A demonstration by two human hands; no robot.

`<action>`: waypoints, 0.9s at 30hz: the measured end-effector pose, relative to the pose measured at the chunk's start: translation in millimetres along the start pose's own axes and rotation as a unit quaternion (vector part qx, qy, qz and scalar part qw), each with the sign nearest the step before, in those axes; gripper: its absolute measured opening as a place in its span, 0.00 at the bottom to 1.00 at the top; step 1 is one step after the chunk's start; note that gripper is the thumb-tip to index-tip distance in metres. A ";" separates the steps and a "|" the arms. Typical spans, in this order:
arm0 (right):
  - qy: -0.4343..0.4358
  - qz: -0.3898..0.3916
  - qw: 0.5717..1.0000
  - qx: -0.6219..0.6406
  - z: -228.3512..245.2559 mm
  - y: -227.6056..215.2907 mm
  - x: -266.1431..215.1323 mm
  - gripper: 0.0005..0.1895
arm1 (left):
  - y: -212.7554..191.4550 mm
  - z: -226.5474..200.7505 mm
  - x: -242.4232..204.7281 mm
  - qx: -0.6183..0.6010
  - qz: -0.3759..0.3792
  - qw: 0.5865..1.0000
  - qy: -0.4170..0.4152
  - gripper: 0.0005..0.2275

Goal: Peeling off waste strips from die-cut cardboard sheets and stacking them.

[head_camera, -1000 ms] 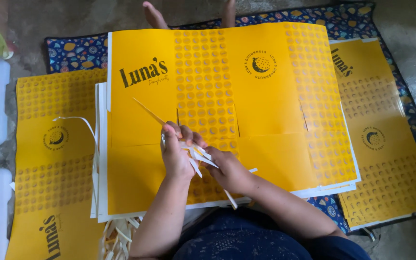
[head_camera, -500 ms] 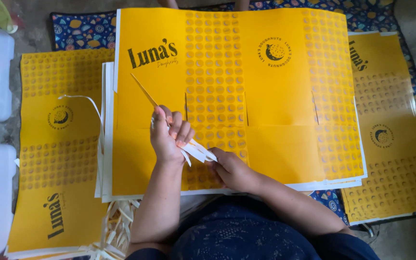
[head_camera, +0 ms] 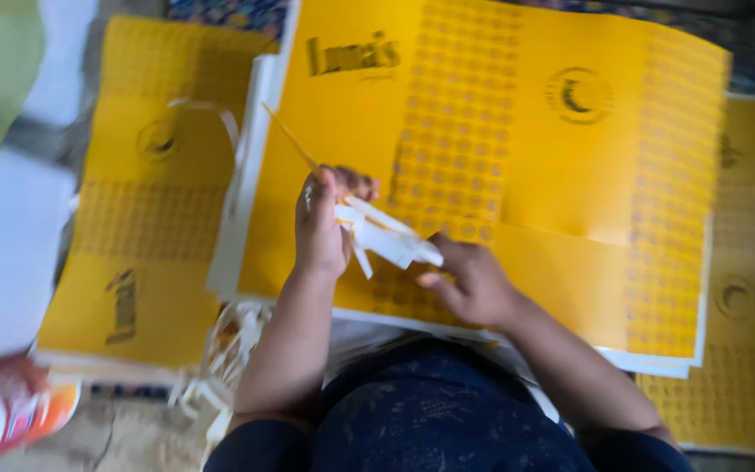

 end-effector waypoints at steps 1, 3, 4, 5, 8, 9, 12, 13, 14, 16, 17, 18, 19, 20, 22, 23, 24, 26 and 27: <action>-0.036 0.018 0.999 -0.020 9.1 -0.9 8.8 0.26 | -21.1 -7.4 -4.4 0.074 -0.029 0.996 0.039 0.14; -0.042 0.053 0.995 -0.068 31.0 5.6 28.4 0.24 | -67.4 -36.8 -20.1 0.126 -0.042 0.989 0.067 0.13; -0.037 0.062 0.989 -0.129 41.5 8.2 39.7 0.23 | -88.3 -51.7 -29.6 0.172 -0.030 0.981 0.080 0.12; -0.055 0.087 0.987 -0.120 47.6 18.6 54.5 0.23 | -104.2 -76.2 -48.0 0.176 -0.059 0.978 0.092 0.12; -0.119 0.147 0.969 -0.161 66.2 61.2 96.5 0.16 | -150.9 -130.9 -105.5 0.146 -0.090 0.984 0.044 0.09; -0.191 0.153 0.953 -0.177 75.7 80.0 103.7 0.14 | -166.8 -143.0 -128.8 0.178 -0.079 0.980 0.034 0.08; -0.326 0.182 0.911 -0.177 107.0 142.3 116.3 0.11 | -220.6 -164.1 -205.9 0.258 -0.123 0.958 -0.012 0.10; -0.376 0.187 0.891 -0.170 118.8 163.3 116.4 0.10 | -239.2 -167.1 -232.9 0.304 -0.153 0.939 -0.055 0.12; -0.386 0.201 0.886 -0.159 119.3 190.4 112.6 0.10 | -256.1 -164.0 -257.6 0.303 -0.174 0.936 -0.052 0.12; -0.489 0.185 0.838 -0.159 124.1 239.8 96.2 0.11 | -290.2 -151.9 -303.3 0.338 -0.201 0.910 -0.129 0.22; -0.492 0.191 0.835 -0.152 124.7 258.4 85.1 0.11 | -286.4 -157.7 -321.8 0.337 -0.211 0.908 -0.129 0.22; -0.521 0.176 0.824 -0.137 126.8 274.2 73.0 0.10 | -283.7 -162.1 -340.4 0.363 -0.242 0.885 -0.163 0.25; -0.548 0.159 0.812 -0.125 127.1 287.8 61.2 0.09 | -281.5 -165.5 -355.3 0.388 -0.267 0.860 -0.197 0.27; -0.550 0.161 0.810 -0.122 113.6 307.5 53.0 0.09 | -266.4 -183.1 -359.5 0.387 -0.272 0.859 -0.197 0.27; -0.562 0.140 0.798 -0.169 86.5 345.2 36.3 0.13 | -238.5 -205.4 -373.9 0.487 -0.181 0.729 -0.446 0.51; -0.562 0.142 0.797 -0.169 73.9 357.4 36.0 0.13 | -229.0 -216.0 -368.4 0.485 -0.181 0.729 -0.447 0.51; -0.564 0.130 0.798 -0.166 61.9 368.6 35.7 0.15 | -221.0 -229.8 -362.3 0.525 -0.198 0.706 -0.432 0.52; -0.572 0.120 0.795 -0.162 52.4 378.6 38.4 0.16 | -224.9 -221.7 -351.4 0.561 -0.220 0.682 -0.414 0.54; -0.558 0.169 0.782 -0.222 50.3 381.1 39.3 0.18 | -235.6 -210.9 -342.5 0.653 -0.289 0.634 -0.296 0.52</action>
Point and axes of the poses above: each hand's wrist, its own x-axis towards the middle knuckle, its own y-axis out of the palm, z = x × y, the point moved 4 cm from there along x, towards the middle knuckle
